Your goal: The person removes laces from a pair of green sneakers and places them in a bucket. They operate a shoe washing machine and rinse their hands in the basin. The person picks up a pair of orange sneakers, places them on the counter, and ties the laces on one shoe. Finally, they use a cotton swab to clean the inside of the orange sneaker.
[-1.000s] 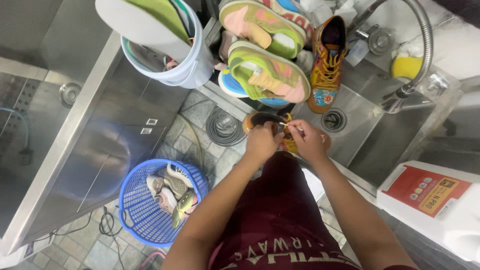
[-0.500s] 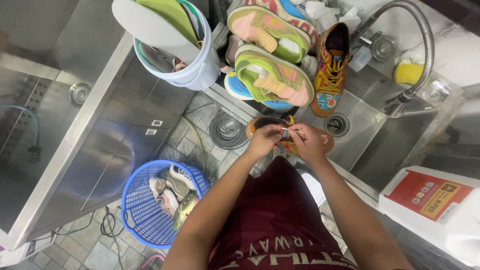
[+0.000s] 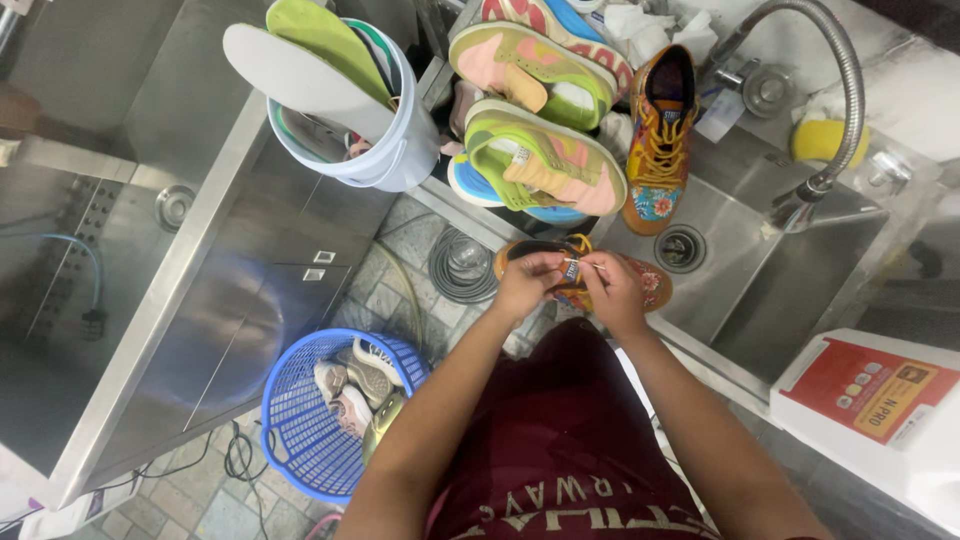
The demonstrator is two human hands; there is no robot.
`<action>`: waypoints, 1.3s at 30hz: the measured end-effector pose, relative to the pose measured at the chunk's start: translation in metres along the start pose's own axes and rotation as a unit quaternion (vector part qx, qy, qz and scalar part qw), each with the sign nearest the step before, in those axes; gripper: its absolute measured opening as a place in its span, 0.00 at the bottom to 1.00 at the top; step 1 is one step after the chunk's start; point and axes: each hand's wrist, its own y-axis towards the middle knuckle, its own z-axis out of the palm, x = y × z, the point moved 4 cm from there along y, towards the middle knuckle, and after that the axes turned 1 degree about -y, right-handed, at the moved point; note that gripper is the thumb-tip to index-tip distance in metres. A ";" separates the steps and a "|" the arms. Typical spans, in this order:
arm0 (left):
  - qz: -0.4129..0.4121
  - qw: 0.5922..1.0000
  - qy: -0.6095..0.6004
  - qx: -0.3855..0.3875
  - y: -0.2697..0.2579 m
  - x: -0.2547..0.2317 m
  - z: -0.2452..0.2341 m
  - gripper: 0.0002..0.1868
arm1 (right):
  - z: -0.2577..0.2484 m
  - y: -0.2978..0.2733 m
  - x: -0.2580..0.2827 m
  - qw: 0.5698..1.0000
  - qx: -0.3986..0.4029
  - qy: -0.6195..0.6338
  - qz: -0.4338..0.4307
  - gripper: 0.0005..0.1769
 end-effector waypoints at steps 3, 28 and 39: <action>-0.004 1.000 -0.005 -0.014 0.002 -0.005 0.002 0.15 | 0.001 0.003 -0.006 0.999 0.006 0.040 0.003 0.06; -0.007 1.000 -0.024 0.018 -0.003 -0.007 -0.001 0.18 | -0.008 0.007 -0.013 0.999 0.034 0.032 0.001 0.04; 0.002 1.000 -0.004 0.020 -0.009 -0.014 0.001 0.19 | -0.029 0.019 0.022 0.975 0.019 0.193 0.110 0.06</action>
